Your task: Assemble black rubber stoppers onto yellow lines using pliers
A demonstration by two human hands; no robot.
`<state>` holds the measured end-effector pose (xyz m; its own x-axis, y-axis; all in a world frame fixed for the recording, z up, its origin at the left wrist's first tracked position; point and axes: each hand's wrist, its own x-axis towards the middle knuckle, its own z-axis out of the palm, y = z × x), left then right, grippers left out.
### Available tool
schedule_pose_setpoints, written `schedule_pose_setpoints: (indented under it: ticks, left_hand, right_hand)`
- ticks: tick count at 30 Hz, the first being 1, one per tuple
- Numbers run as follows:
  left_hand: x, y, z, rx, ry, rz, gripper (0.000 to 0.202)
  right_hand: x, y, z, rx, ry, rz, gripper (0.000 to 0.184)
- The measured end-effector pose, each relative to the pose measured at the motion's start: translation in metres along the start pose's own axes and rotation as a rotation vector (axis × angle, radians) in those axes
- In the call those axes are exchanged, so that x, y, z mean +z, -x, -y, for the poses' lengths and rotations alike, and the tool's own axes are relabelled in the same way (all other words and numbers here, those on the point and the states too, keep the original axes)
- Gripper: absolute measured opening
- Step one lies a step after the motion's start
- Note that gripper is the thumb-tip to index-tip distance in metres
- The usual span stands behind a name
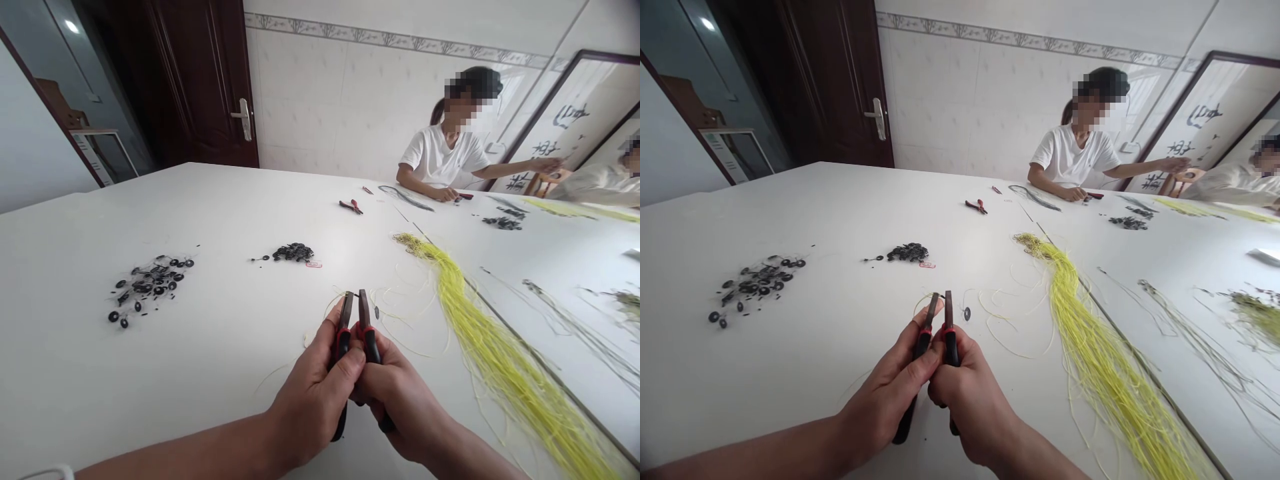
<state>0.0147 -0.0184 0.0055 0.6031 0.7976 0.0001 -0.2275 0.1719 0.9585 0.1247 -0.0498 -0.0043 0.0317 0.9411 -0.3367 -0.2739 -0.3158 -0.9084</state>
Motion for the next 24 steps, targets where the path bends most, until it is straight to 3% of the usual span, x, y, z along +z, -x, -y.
schedule_pose_setpoints:
  ticks: [10, 24]
  left_hand:
    - [-0.007, -0.005, -0.004, -0.077, 0.043, 0.088, 0.044]
    - [-0.001, -0.002, -0.003, -0.027, -0.023, 0.039, 0.039]
  right_hand:
    - [-0.007, -0.003, 0.01, -0.032, -0.052, 0.114, 0.018]
    - [-0.007, -0.002, 0.005, -0.008, -0.006, 0.032, 0.018]
